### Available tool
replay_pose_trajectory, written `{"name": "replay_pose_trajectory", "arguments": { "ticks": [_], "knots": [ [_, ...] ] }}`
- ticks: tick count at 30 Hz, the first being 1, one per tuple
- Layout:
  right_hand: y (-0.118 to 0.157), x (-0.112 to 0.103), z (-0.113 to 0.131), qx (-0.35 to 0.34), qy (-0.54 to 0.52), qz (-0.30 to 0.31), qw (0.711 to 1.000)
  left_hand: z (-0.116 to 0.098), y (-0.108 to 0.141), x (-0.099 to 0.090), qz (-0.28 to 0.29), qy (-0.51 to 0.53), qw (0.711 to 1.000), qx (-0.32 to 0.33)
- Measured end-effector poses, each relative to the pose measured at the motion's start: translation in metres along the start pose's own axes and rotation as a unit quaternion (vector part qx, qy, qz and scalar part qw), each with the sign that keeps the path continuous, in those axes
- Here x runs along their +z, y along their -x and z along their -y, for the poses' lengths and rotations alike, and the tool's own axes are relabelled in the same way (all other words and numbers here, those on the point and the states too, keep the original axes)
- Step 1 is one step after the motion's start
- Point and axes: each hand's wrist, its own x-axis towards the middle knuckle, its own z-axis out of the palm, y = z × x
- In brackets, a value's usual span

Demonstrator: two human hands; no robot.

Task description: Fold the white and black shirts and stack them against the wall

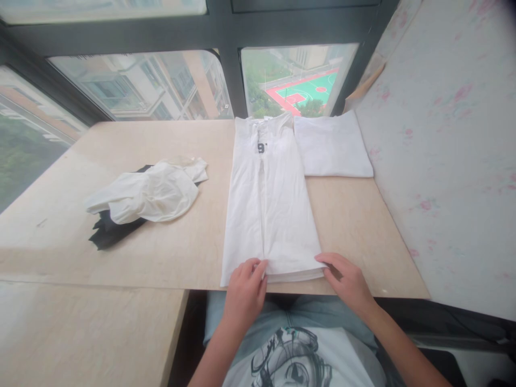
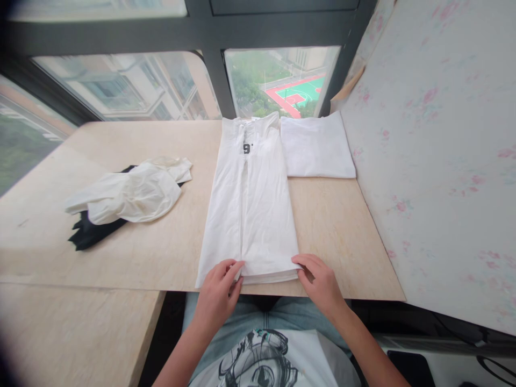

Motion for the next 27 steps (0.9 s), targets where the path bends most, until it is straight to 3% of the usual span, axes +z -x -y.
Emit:
{"name": "replay_pose_trajectory", "arguments": {
  "ticks": [8, 14, 20, 27],
  "knots": [
    [0.001, -0.003, -0.006, -0.025, 0.015, 0.035, 0.999, -0.008, -0.017, -0.002, 0.017, -0.053, 0.997, 0.050],
    [0.004, 0.003, 0.006, -0.080, 0.102, 0.036, 0.991, -0.015, -0.021, -0.002, -0.038, 0.083, 0.996, 0.010],
    [0.000, 0.024, 0.024, -0.119, 0.151, -0.009, 0.981, -0.023, -0.020, -0.007, -0.100, 0.241, 0.963, -0.064],
    [0.005, 0.011, 0.001, -0.136, 0.141, -0.056, 0.979, -0.020, -0.010, -0.005, -0.110, 0.253, 0.960, -0.046]
  ]
}}
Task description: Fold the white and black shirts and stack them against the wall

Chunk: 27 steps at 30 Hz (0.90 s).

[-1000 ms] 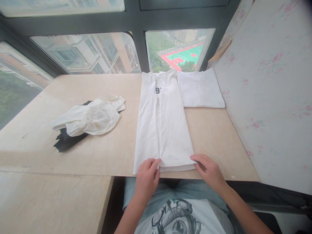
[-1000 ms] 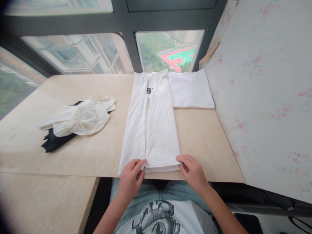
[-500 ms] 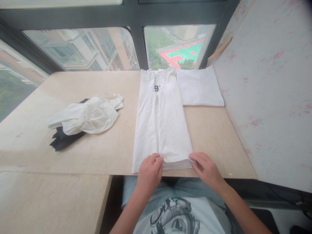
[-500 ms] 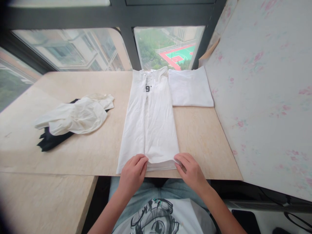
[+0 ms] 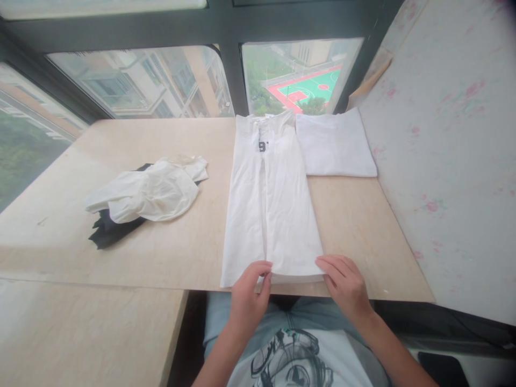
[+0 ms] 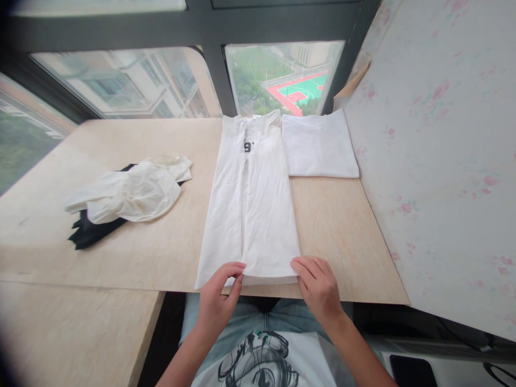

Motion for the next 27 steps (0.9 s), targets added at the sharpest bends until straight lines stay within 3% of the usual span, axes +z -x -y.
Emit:
{"name": "replay_pose_trajectory", "arguments": {
  "ticks": [3, 6, 14, 17, 21, 27],
  "knots": [
    [0.004, -0.006, -0.005, 0.004, -0.004, -0.008, 1.000, 0.004, 0.006, 0.002, 0.017, -0.008, 1.000, 0.022],
    [0.003, -0.006, 0.004, 0.007, 0.011, -0.003, 1.000, 0.003, 0.006, 0.005, 0.009, 0.013, 1.000, 0.000],
    [-0.017, 0.025, 0.048, 0.036, 0.050, -0.005, 0.998, -0.019, -0.007, 0.004, -0.029, 0.163, 0.981, -0.105],
    [-0.017, 0.026, 0.043, 0.029, 0.035, -0.016, 0.999, -0.025, -0.011, -0.001, -0.046, 0.178, 0.976, -0.117],
    [-0.012, 0.012, 0.022, 0.007, 0.012, -0.046, 0.999, -0.023, -0.011, -0.006, -0.042, 0.159, 0.980, -0.109],
    [0.001, -0.006, 0.004, 0.009, 0.015, -0.055, 0.998, -0.015, -0.001, -0.002, 0.010, 0.056, 0.998, -0.022]
  ]
}}
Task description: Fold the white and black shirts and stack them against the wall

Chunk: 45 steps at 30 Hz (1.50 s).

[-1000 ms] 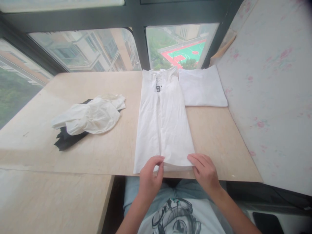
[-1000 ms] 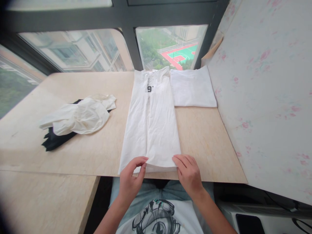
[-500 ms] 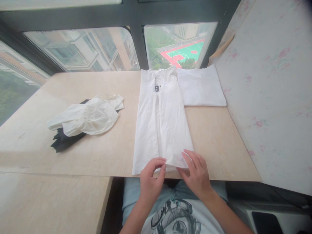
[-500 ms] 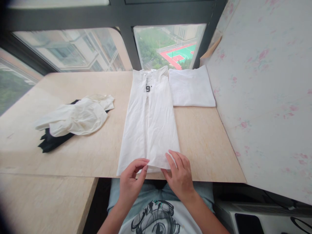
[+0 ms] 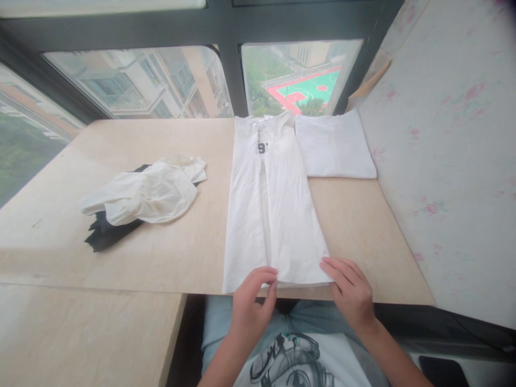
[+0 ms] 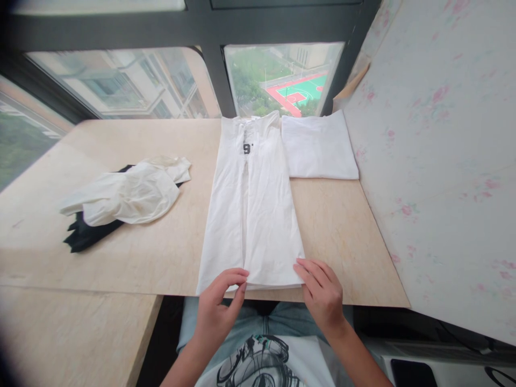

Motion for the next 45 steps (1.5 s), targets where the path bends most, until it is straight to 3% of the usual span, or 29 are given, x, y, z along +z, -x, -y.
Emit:
{"name": "replay_pose_trajectory", "arguments": {
  "ticks": [5, 9, 16, 21, 26, 33, 45],
  "knots": [
    [0.011, 0.001, -0.006, 0.024, 0.044, 0.048, 0.998, 0.013, 0.010, 0.011, 0.076, -0.093, 0.991, 0.055],
    [0.008, 0.005, 0.003, 0.030, 0.066, 0.076, 0.994, 0.018, 0.011, 0.012, 0.136, -0.150, 0.976, 0.081],
    [-0.013, 0.027, 0.050, -0.036, 0.014, 0.116, 0.993, 0.029, -0.009, -0.014, 0.055, -0.218, 0.969, 0.101],
    [-0.024, 0.042, 0.065, -0.046, 0.029, 0.116, 0.992, 0.042, -0.018, -0.015, 0.118, -0.346, 0.923, 0.118],
    [-0.027, 0.042, 0.061, -0.085, 0.027, 0.111, 0.990, 0.043, -0.015, -0.006, 0.147, -0.393, 0.902, 0.106],
    [-0.020, 0.023, 0.046, -0.107, -0.011, 0.109, 0.988, 0.041, -0.015, -0.006, 0.141, -0.384, 0.907, 0.101],
    [-0.014, 0.027, 0.041, -0.110, -0.007, 0.122, 0.986, 0.037, -0.015, -0.005, 0.129, -0.379, 0.910, 0.108]
  ]
}}
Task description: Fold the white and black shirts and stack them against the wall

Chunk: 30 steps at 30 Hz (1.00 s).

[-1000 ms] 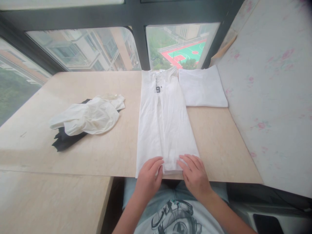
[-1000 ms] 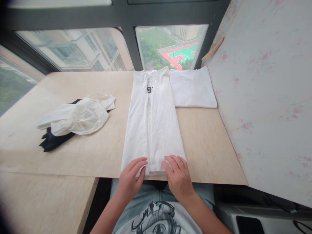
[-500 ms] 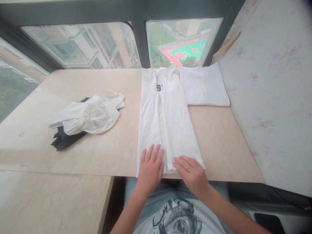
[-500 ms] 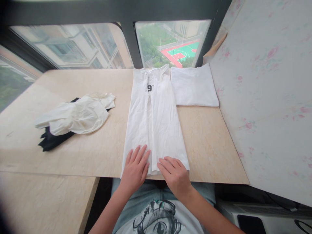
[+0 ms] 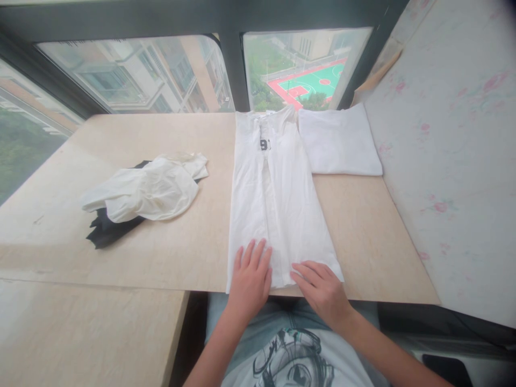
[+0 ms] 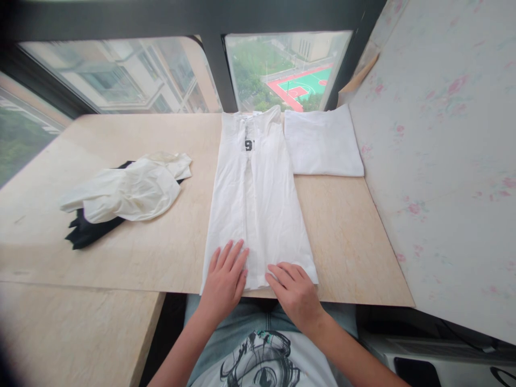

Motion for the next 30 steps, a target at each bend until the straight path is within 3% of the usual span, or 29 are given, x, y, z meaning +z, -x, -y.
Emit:
{"name": "replay_pose_trajectory", "arguments": {
  "ticks": [5, 14, 21, 26, 30],
  "knots": [
    [0.003, 0.002, -0.001, 0.037, -0.037, 0.011, 0.999, -0.008, 0.012, -0.006, -0.031, 0.041, 0.999, -0.010],
    [0.010, 0.009, -0.006, 0.051, -0.083, 0.018, 0.995, -0.022, 0.020, -0.009, 0.016, 0.009, 0.999, -0.035],
    [0.010, 0.009, -0.006, 0.048, -0.084, 0.012, 0.995, -0.026, 0.017, -0.006, -0.104, 0.068, 0.992, -0.014],
    [0.010, 0.011, -0.005, 0.048, -0.077, 0.016, 0.996, -0.030, 0.021, -0.001, -0.026, 0.078, 0.997, 0.016],
    [0.010, 0.002, -0.005, 0.026, -0.073, 0.041, 0.996, -0.024, 0.025, -0.003, -0.022, 0.090, 0.995, 0.035]
  ]
}}
